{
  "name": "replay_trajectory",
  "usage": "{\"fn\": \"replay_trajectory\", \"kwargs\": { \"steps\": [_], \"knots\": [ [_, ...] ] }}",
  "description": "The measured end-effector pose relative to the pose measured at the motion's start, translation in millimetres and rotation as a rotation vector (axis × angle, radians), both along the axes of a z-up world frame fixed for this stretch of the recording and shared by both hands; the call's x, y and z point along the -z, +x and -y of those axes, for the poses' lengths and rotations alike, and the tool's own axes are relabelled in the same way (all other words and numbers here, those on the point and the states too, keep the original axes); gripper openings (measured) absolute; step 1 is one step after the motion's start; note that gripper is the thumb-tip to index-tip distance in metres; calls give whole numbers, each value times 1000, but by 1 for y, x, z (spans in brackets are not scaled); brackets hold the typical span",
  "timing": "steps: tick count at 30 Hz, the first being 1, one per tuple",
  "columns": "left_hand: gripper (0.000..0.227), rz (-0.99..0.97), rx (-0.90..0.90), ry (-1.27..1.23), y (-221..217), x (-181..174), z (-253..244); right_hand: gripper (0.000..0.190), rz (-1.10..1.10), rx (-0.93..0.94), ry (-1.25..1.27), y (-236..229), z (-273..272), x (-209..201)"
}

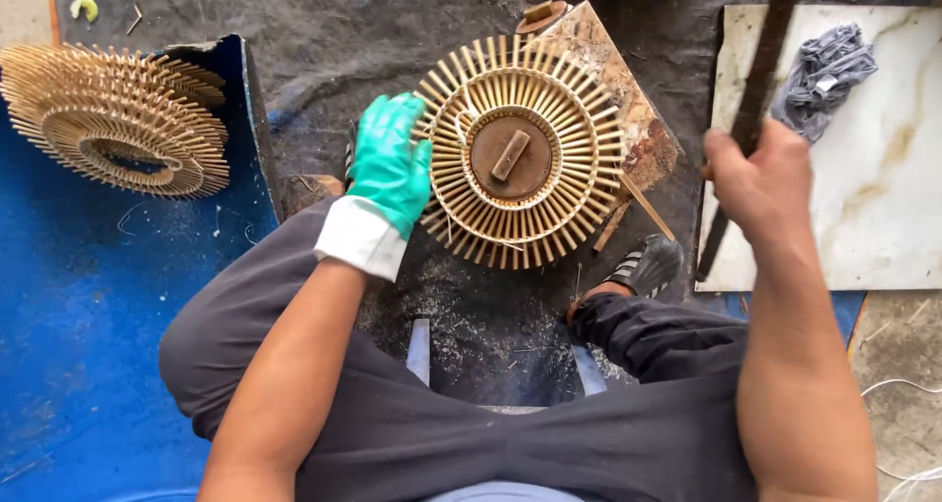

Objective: Manufacturing a circular wooden or bamboo structure by trimming spokes and filing surfaces.

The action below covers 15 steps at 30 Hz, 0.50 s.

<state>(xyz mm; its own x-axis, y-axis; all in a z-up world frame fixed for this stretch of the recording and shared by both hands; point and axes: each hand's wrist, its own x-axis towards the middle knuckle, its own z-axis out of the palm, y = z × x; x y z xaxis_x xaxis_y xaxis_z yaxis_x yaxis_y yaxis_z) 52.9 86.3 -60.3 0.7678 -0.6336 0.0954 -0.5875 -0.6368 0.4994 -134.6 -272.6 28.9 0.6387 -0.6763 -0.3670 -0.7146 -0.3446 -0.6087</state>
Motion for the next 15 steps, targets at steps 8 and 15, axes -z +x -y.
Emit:
{"fn": "replay_trajectory", "kwargs": {
  "steps": [8,15],
  "knots": [
    [34,-713,-281,305,-21,-105,35,10,220,37,190,29,-2,-8],
    [46,-616,-158,158,-37,-28,42,19,207,-104,163,58,-29,-12]
  ]
}}
